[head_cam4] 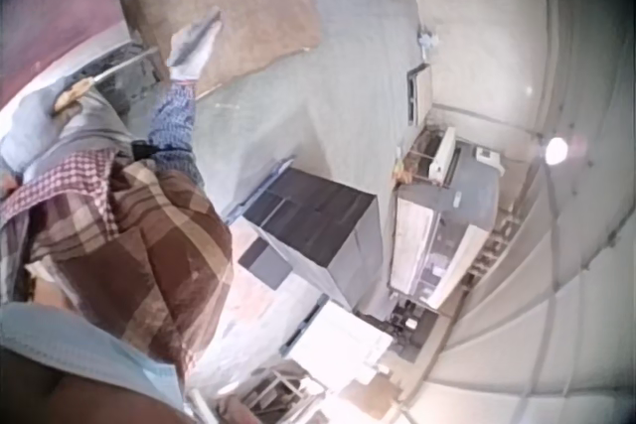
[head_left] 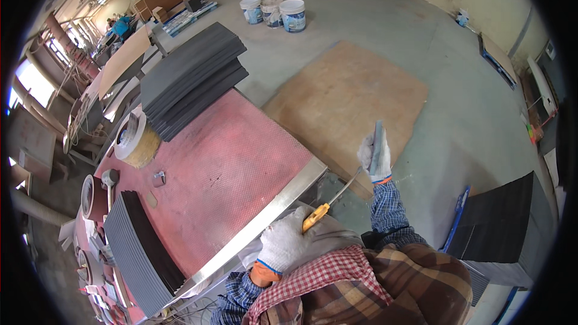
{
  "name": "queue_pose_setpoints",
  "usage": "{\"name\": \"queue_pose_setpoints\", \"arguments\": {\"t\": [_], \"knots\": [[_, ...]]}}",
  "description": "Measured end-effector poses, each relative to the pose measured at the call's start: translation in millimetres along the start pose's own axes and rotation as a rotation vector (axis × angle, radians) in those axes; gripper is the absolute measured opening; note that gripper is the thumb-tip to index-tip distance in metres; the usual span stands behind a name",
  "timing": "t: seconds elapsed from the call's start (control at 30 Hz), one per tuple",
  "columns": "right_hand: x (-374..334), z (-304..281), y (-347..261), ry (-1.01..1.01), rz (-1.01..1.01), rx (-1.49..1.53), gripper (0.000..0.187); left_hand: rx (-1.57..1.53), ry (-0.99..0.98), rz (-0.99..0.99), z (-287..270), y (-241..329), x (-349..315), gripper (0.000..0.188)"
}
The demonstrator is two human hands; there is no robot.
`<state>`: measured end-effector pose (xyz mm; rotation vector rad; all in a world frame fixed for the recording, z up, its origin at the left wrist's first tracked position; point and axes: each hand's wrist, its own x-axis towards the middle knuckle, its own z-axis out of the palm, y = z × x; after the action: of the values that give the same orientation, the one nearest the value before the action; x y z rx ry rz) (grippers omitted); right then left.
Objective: Manually sanding the edges and surface of a corrugated dark-colored panel using a handheld sanding block.
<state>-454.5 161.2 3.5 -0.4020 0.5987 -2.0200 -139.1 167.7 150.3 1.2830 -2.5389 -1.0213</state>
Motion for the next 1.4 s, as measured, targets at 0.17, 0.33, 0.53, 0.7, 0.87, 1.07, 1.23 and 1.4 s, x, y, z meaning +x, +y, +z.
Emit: {"name": "queue_pose_setpoints", "arguments": {"t": [0.17,0.33,0.53,0.7,0.87,1.07,1.23,1.4], "knots": [[-2.1,32.3,7.2,0.466,-0.171,-0.522,0.039,0.043,-0.041,-0.025,0.9,-0.8,2.7,0.038],[4.6,48.8,0.6,0.227,-0.483,-1.737,0.031,0.075,-0.075,-0.077,0.3,-3.0,-1.8,0.038],[14.8,53.5,-9.7,-0.763,-1.026,-2.128,0.039,0.091,0.022,-0.037,-0.7,-16.3,-1.9,0.039],[4.1,65.9,-12.4,-1.053,-1.017,-1.924,0.041,0.014,0.109,-0.122,-3.4,-21.9,0.2,0.04],[1.4,55.5,-2.0,-0.248,-0.414,-1.393,0.039,-0.02,0.113,-0.113,-10.0,-23.2,-6.5,0.04],[6.3,58.0,7.8,0.473,0.121,-0.054,0.035,-0.033,0.062,-0.081,0.5,-21.7,-7.7,0.04],[9.3,32.7,25.2,-0.193,0.211,0.739,0.029,-0.003,-0.017,-0.071,3.2,-13.3,-5.4,0.041],[11.3,41.2,31.2,-0.43,0.149,0.866,0.027,0.057,-0.095,-0.106,5.7,-7.9,-2.2,0.041]]}}
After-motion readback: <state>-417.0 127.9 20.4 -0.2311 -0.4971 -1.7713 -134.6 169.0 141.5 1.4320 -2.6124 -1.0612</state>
